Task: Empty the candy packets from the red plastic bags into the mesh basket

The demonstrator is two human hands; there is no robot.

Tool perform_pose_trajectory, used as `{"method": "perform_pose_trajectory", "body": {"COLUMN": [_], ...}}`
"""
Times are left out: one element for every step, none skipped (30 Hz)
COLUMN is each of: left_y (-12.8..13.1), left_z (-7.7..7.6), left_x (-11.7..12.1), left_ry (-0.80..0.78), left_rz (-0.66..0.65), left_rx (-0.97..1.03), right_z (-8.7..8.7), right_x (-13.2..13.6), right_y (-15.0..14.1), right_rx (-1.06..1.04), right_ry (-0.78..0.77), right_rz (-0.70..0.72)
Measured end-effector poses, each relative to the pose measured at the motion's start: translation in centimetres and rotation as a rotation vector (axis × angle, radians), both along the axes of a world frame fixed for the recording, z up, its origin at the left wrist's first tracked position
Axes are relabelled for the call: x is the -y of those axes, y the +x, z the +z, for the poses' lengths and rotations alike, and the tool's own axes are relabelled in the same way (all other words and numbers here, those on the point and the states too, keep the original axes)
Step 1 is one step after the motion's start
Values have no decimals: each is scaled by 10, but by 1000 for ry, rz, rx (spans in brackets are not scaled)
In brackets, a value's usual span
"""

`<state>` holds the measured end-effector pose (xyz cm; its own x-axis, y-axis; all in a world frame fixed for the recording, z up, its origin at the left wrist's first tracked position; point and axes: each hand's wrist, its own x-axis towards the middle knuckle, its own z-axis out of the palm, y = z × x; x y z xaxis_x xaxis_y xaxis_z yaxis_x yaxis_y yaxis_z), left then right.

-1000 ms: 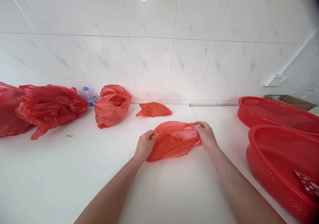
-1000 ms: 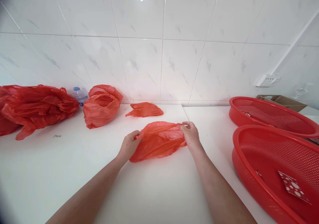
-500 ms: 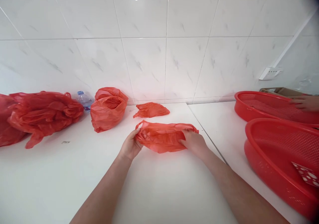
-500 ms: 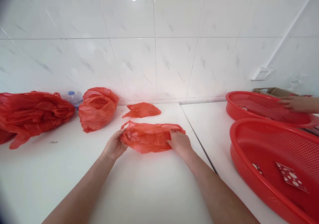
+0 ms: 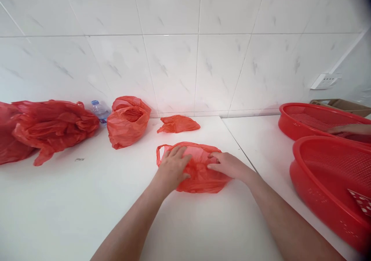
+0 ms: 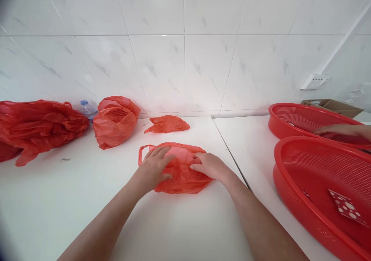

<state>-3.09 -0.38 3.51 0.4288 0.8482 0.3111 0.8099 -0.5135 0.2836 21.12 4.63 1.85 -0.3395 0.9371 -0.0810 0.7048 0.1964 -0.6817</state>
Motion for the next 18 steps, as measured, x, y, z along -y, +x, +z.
{"method": "perform_pose_trajectory", "body": {"left_y": [-8, -15, -21, -25, -27, -26, -24, -20, -16, -12, -10, -9, -9, -11, -13, -16, -19, -21], "left_z": [-9, -16, -21, -24, -25, -23, -20, -17, -13, -10, -9, -9, -11, -14, -19, -24, -29, -33], "left_x": [-6, -10, -13, -15, -15, -14, -12, -10, -9, -8, -8, -9, -10, -12, -14, -17, -20, -23], "left_ry": [-5, -24, -39, -48, -44, -21, 15, 59, 101, 138, 165, 183, 194, 202, 212, 223, 226, 237], "left_rz": [55, 95, 117, 121, 112, 96, 79, 65, 53, 44, 37, 32, 31, 34, 38, 51, 56, 72], "left_rx": [-22, -43, -59, -70, -75, -70, -59, -45, -32, -24, -21, -23, -24, -25, -21, -7, 3, 28], "right_z": [1, 3, 4, 5, 5, 6, 5, 4, 2, 0, -4, -7, -10, -11, -10, -7, -1, 8], "right_x": [-1, -2, -2, -2, -1, 1, 2, 4, 6, 7, 7, 7, 7, 6, 7, 8, 12, 17], "right_y": [3, 5, 6, 5, 3, -1, -5, -11, -17, -22, -27, -30, -33, -34, -33, -31, -29, -25], "right_rx": [-8, -2, 20, 51, 82, 108, 124, 132, 133, 135, 147, 169, 195, 219, 232, 231, 217, 193], "right_ry": [-32, -57, -69, -61, -20, 54, 156, 272, 381, 460, 495, 491, 467, 442, 438, 461, 512, 581], "right_rz": [0, -8, -21, -36, -55, -76, -90, -88, -65, -27, 21, 71, 109, 131, 134, 121, 90, 43]}}
